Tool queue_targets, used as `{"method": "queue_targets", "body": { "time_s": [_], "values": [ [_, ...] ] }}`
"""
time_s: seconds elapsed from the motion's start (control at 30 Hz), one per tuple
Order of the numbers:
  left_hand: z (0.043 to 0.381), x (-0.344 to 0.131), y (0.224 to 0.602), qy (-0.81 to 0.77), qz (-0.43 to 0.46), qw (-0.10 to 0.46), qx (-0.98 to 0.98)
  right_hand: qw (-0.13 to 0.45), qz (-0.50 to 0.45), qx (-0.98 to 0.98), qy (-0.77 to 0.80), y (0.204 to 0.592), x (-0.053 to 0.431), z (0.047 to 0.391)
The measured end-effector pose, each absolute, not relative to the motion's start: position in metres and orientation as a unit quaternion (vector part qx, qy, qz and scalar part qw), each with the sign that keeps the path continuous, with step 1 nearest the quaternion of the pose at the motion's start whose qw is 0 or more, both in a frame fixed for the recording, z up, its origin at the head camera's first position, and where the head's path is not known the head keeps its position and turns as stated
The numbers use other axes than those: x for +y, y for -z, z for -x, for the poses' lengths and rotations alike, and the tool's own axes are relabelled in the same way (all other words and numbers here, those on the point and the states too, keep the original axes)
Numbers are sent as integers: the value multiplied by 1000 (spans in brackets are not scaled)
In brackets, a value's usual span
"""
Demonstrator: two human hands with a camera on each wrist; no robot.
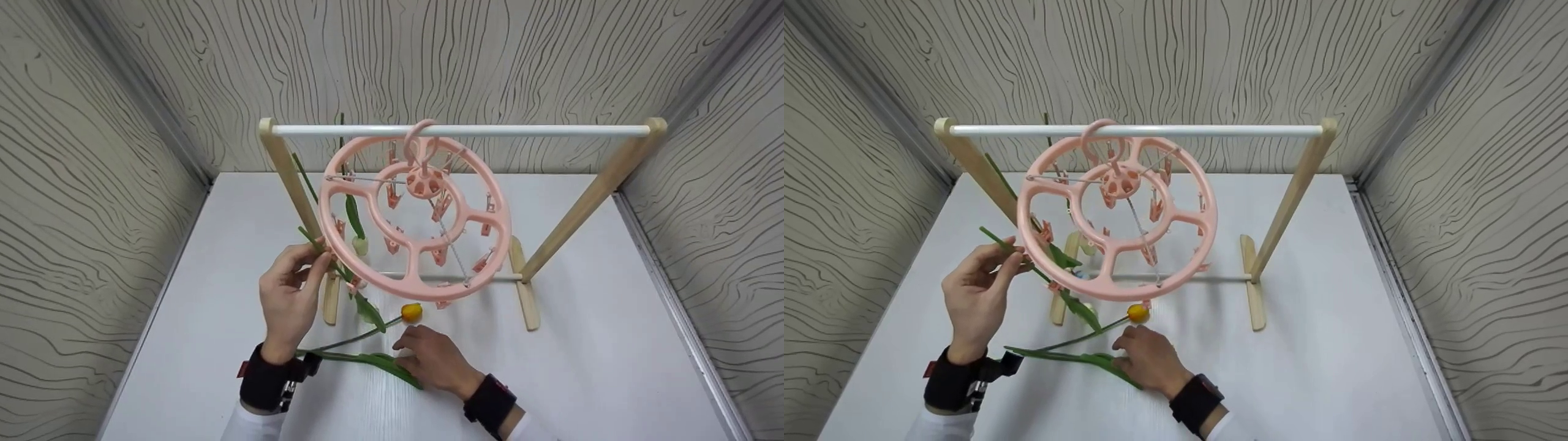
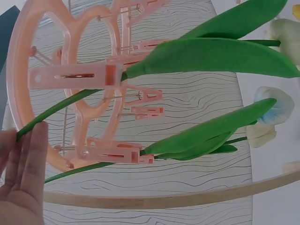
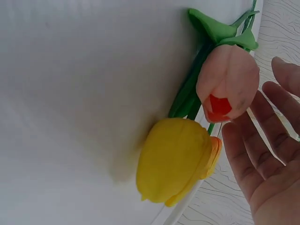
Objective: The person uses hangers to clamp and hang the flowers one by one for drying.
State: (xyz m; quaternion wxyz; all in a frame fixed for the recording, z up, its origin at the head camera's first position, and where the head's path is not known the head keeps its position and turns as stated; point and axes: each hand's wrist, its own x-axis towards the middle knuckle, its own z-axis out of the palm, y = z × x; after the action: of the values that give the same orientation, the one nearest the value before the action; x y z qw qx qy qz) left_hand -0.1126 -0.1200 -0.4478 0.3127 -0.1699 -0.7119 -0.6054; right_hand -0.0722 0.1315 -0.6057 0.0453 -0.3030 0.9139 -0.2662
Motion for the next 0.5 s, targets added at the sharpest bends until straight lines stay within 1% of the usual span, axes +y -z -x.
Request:
{"method": "queue_targets", "body": {
  "time_s": [0.17,0.33,0.5],
  "values": [
    [117,-125,447,606,168,310,-713,28,328,915,234,608,123,73],
    [121,-129,447,605,164,310,-715,50,324,920,213,612,117,74],
    [123,-130,448,602,160,314,-717,57,311,923,220,616,113,75]
  ]
}}
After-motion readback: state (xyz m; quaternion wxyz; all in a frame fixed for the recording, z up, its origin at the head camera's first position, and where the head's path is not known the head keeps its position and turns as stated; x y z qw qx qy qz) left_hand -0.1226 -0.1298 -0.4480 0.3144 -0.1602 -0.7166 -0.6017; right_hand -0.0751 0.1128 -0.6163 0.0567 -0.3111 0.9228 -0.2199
